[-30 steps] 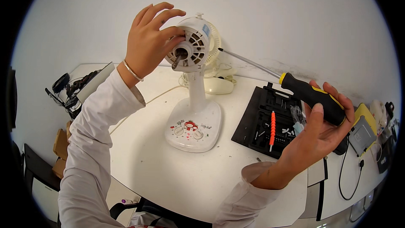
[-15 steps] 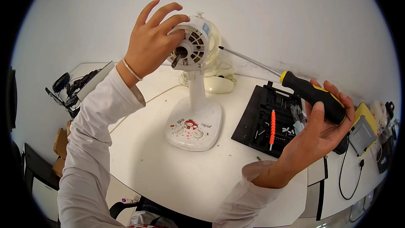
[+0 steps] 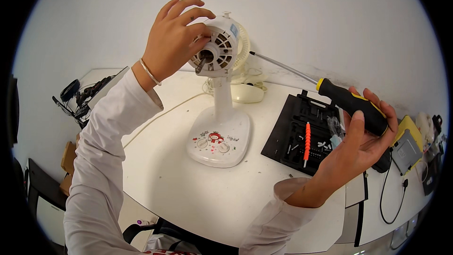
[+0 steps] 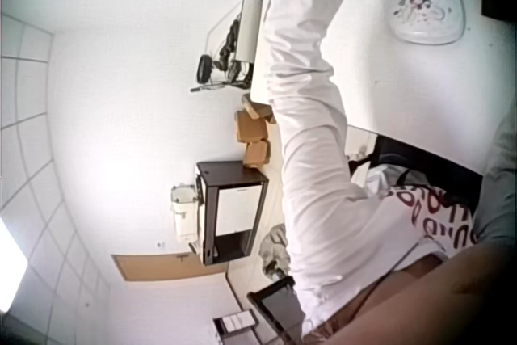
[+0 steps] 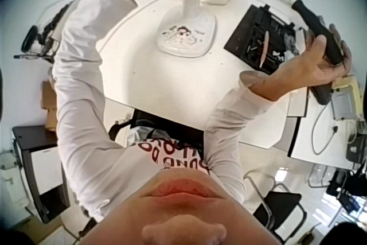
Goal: The person uses a screwdriver to tighten screws on the rear housing of a white desk fan. They repeatedly reposition the fan and adjust their grip while working on the same area.
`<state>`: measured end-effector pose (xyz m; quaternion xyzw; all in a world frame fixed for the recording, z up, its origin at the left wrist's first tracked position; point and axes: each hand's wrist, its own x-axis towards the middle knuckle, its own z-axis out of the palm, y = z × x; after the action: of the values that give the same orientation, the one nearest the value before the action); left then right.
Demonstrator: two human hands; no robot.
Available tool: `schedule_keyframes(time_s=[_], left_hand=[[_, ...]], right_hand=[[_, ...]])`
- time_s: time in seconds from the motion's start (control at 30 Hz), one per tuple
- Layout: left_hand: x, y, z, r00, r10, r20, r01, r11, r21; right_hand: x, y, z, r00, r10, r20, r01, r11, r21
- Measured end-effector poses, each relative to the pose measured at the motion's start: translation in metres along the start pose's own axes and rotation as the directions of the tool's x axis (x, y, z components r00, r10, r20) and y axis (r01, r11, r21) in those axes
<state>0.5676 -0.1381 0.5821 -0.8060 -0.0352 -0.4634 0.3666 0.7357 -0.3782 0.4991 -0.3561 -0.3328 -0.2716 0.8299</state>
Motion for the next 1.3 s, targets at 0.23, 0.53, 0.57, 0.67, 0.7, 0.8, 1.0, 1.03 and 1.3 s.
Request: schedule_keyframes(time_s=[0.23, 0.53, 0.57, 0.67, 0.7, 0.8, 1.0, 1.03, 1.3], left_hand=[[0.000, -0.001, 0.001, 0.999, -0.038, 0.004, 0.038, 0.998, -0.040], [-0.001, -0.003, 0.002, 0.999, -0.039, -0.011, 0.038, 0.997, -0.065], [-0.001, -0.004, 0.002, 1.000, -0.029, -0.007, 0.028, 0.997, -0.076], [-0.002, -0.001, 0.001, 0.998, -0.067, 0.020, 0.068, 0.996, -0.053], [-0.002, 0.000, 0.001, 0.997, -0.078, 0.022, 0.079, 0.996, -0.050], [-0.002, 0.003, -0.001, 0.995, -0.101, 0.021, 0.102, 0.995, -0.022], [-0.001, 0.010, -0.007, 0.995, -0.089, 0.037, 0.083, 0.987, 0.141], [0.000, 0.012, -0.007, 0.994, -0.097, 0.050, 0.087, 0.981, 0.174], [0.001, 0.006, -0.003, 0.994, -0.106, 0.038, 0.104, 0.994, 0.034]], right_hand=[[-0.001, 0.001, 0.000, 0.999, 0.017, 0.031, -0.015, 0.999, -0.039], [-0.001, 0.004, 0.000, 0.998, 0.032, 0.046, -0.028, 0.997, -0.073], [-0.001, 0.004, 0.000, 0.998, 0.032, 0.048, -0.029, 0.997, -0.074], [-0.001, 0.004, -0.001, 0.998, 0.027, 0.065, -0.021, 0.997, -0.079], [-0.001, 0.005, -0.001, 0.997, 0.052, 0.058, -0.049, 0.997, -0.059], [0.000, 0.005, -0.002, 0.997, 0.060, 0.052, -0.056, 0.997, -0.060], [0.000, 0.006, -0.002, 0.998, 0.043, 0.046, -0.039, 0.997, -0.067], [0.000, 0.006, -0.002, 0.998, 0.042, 0.044, -0.039, 0.997, -0.062], [0.000, 0.006, -0.004, 0.997, 0.062, 0.035, -0.060, 0.997, -0.053]])
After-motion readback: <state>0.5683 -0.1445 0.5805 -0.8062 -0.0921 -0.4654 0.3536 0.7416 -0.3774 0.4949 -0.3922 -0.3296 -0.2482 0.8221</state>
